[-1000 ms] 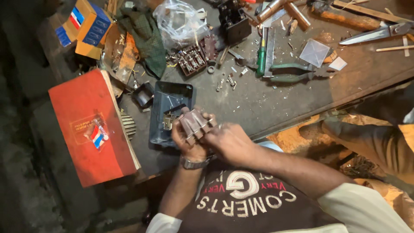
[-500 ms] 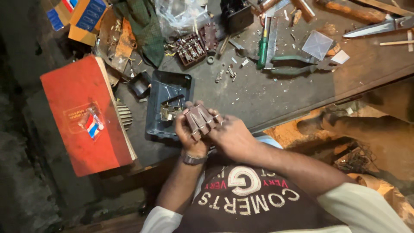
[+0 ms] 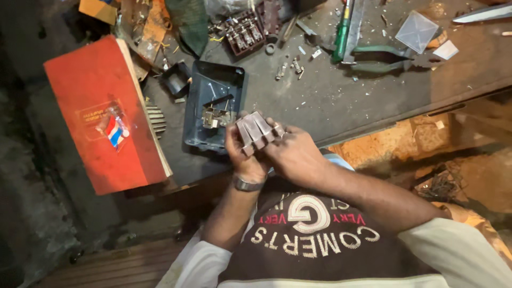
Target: The person assembles a small electrical component using a green-handled screwdriver and pliers. They tighten screws on a brown plastic housing, insert small metal pieces, and place the assembled unit into a black plastic tray on a cluttered workbench.
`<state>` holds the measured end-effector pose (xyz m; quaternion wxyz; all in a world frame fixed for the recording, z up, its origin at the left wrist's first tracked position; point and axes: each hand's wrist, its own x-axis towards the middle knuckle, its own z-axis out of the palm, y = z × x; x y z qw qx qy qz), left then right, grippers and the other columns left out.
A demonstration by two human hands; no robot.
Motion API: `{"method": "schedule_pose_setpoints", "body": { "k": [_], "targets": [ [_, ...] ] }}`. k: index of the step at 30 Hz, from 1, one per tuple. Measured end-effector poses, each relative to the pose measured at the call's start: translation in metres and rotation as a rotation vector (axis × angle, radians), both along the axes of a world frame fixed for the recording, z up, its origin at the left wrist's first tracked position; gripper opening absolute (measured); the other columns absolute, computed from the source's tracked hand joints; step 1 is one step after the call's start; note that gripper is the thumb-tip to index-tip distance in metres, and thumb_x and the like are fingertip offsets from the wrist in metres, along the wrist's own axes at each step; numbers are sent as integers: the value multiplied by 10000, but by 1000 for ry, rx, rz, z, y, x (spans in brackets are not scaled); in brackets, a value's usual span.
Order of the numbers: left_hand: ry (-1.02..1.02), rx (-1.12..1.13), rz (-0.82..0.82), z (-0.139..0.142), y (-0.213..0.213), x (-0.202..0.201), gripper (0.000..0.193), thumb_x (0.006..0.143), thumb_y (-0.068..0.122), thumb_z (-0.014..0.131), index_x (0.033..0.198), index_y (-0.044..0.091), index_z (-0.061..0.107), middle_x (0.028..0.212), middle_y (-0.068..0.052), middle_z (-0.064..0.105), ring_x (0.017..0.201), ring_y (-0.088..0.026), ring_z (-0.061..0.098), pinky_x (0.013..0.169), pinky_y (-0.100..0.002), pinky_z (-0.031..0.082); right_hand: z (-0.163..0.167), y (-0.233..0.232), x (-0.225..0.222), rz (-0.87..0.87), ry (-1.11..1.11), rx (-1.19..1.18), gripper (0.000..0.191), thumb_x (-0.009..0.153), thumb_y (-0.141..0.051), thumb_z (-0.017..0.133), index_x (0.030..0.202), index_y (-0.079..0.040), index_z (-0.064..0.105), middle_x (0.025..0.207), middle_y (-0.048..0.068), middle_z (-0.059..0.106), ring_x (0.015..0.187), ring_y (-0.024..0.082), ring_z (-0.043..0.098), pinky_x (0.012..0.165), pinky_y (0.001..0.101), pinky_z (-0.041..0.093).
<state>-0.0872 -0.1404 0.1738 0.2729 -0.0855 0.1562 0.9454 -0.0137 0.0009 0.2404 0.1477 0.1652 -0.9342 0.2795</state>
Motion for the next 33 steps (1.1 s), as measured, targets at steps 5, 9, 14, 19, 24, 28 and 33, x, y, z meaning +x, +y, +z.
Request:
{"method": "schedule_pose_setpoints", "body": {
  "k": [5, 9, 14, 19, 24, 28, 33],
  "targets": [
    [-164, -91, 115, -2, -5, -2, 367, 959, 426, 504, 1105, 130, 664, 997, -112, 689, 874, -301, 649, 810, -506, 509, -11, -6, 3, 113, -301, 136, 713, 699, -188, 662, 1399, -68, 591, 726, 56, 709, 620, 246, 685, 716, 420, 512],
    [-100, -75, 40, -9, -8, 1, 345, 1028, 431, 506, 1067, 120, 650, 968, -89, 661, 934, -295, 635, 893, -499, 515, -12, -7, 2, 88, -196, 77, 520, 769, -318, 681, 1235, -108, 583, 770, 63, 699, 738, 267, 691, 777, 428, 507],
    [-255, -107, -35, -11, -8, -1, 319, 906, 398, 524, 1085, 183, 676, 976, -99, 673, 906, -334, 649, 821, -528, 545, -7, -7, 3, -51, 126, -61, 288, 732, -218, 612, 984, -96, 543, 963, 213, 727, 842, 346, 696, 793, 425, 502],
    [-143, 27, 54, -2, -6, -4, 352, 975, 409, 530, 1139, 129, 666, 1076, -127, 668, 944, -347, 643, 856, -540, 543, -5, -5, 4, 53, -121, 30, 493, 747, -160, 621, 1224, -39, 649, 671, 88, 671, 625, 279, 666, 691, 428, 495],
    [-94, -96, -57, -8, -6, -3, 358, 988, 420, 519, 1164, 147, 670, 1094, -143, 684, 937, -356, 666, 861, -513, 551, -3, -1, 2, 31, -128, 9, 370, 729, -217, 648, 1066, -74, 597, 699, 111, 676, 684, 290, 689, 824, 453, 536],
    [388, 141, -142, -17, -6, -10, 335, 1070, 331, 373, 1065, 120, 632, 961, -145, 719, 829, -302, 671, 914, -470, 511, -2, -1, 4, -15, -13, -3, 432, 734, -160, 644, 1151, -45, 642, 889, 160, 749, 887, 363, 732, 862, 463, 527],
    [-87, -34, -64, -15, 4, -8, 327, 973, 392, 533, 1133, 141, 668, 1074, -125, 695, 936, -330, 678, 866, -500, 566, -3, 0, 7, -16, -183, 111, 365, 823, -192, 618, 1165, -71, 577, 966, 172, 735, 938, 310, 719, 977, 464, 534]
  ]
}}
